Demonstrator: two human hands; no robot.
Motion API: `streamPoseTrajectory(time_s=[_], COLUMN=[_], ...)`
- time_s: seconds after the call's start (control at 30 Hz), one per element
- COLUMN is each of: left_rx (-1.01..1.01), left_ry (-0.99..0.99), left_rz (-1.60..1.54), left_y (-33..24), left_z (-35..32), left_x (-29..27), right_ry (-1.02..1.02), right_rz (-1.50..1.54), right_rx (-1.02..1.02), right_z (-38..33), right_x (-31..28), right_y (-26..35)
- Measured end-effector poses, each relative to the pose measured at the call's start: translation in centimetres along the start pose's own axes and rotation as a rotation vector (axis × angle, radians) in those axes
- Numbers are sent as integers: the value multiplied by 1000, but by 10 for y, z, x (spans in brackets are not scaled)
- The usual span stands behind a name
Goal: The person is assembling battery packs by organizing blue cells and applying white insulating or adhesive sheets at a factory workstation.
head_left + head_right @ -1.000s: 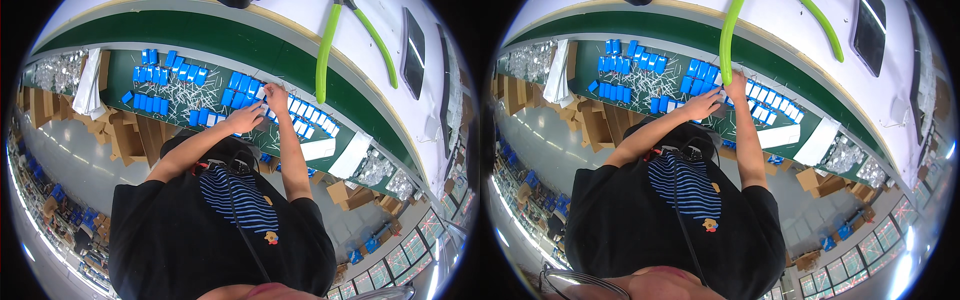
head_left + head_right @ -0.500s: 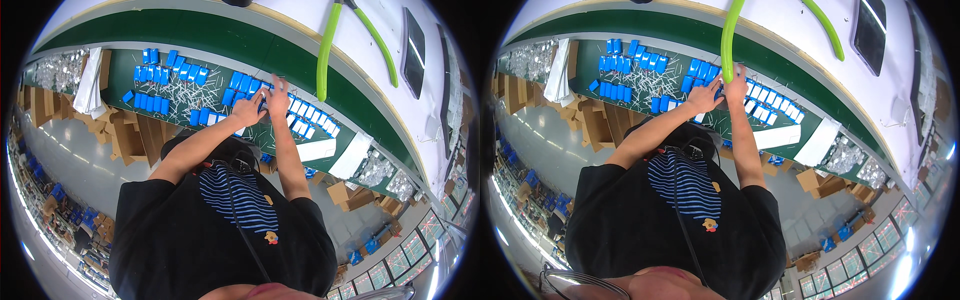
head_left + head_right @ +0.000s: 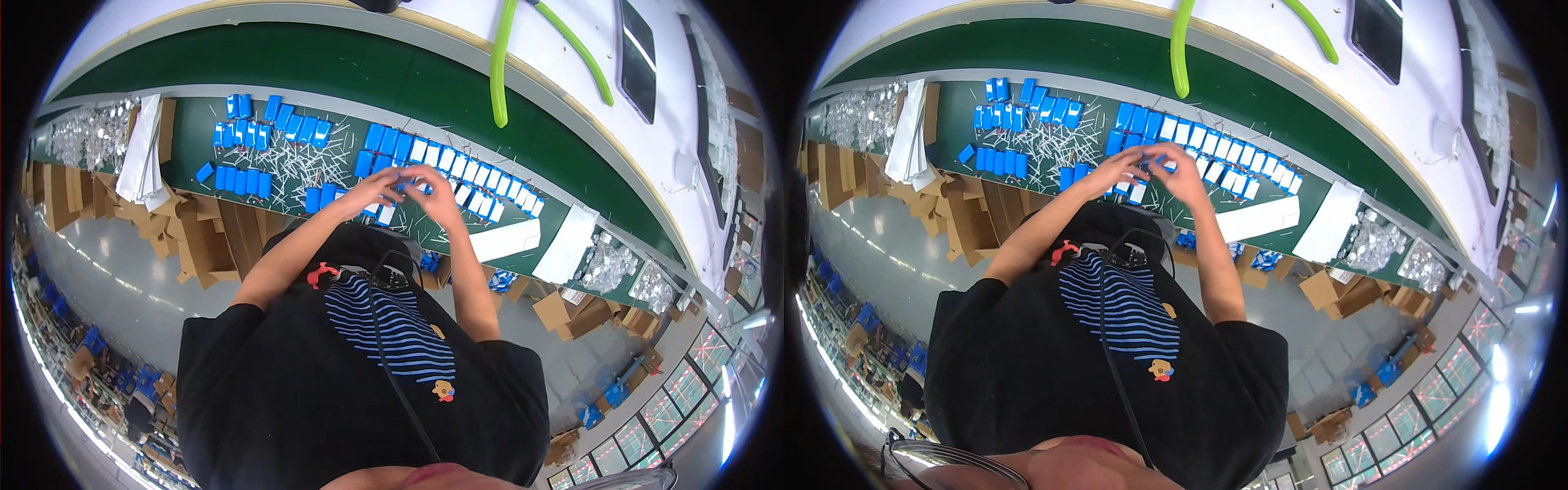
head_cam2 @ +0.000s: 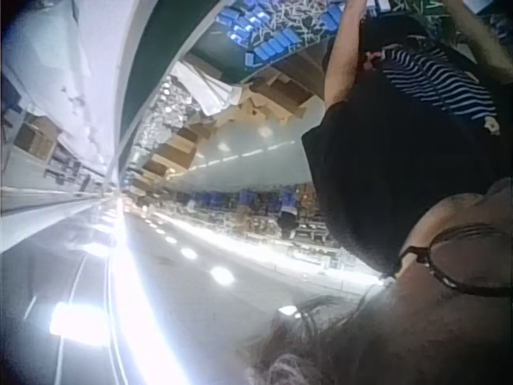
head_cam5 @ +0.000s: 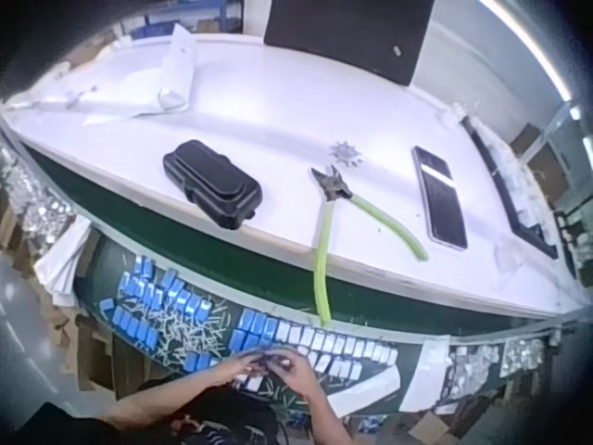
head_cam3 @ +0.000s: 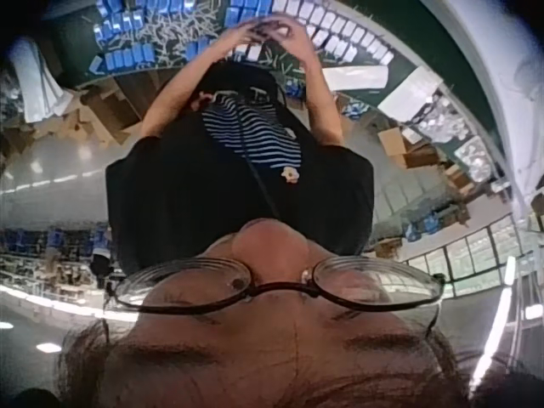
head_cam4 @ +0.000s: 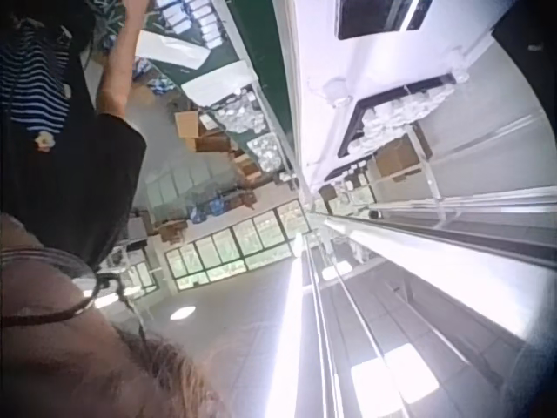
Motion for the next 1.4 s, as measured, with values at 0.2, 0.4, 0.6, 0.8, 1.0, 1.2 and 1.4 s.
streamPoseTrajectory(time_s=[0.2,0.4,0.6,0.8,1.0,1.2,1.4], left_rx=[-99,-201,54,211,315,433,317], left_ry=[150,193,174,88,107,87,115], left_rz=[32,167,513,859,1072,1181,1310], left_y=[12,29,27,18,21,21,22], left_z=[-20,-19,-12,-7,-1,0,7], left_x=[10,3,-21,-17,-2,7,20], right_ry=[-144,-319,-482,-250,-196,-265,-323], right_rz=[316,609,25,-283,-506,-543,-639], right_rx=[280,490,538,448,488,482,434], right_z=[-50,-62,-49,-22,-20,-19,-16], right_x=[23,42,-4,6,16,16,19], right_y=[-35,-66,-100,-117,-132,-128,-120])
Point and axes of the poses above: each hand's wrist, its own z-axis towards the middle knuckle, its own x-axis out of the palm, y = z × x, the point moved 7 cm from there along z, towards the middle knuckle, and after that the axes turned 13 degrees about -z, right-handed, at the moved point
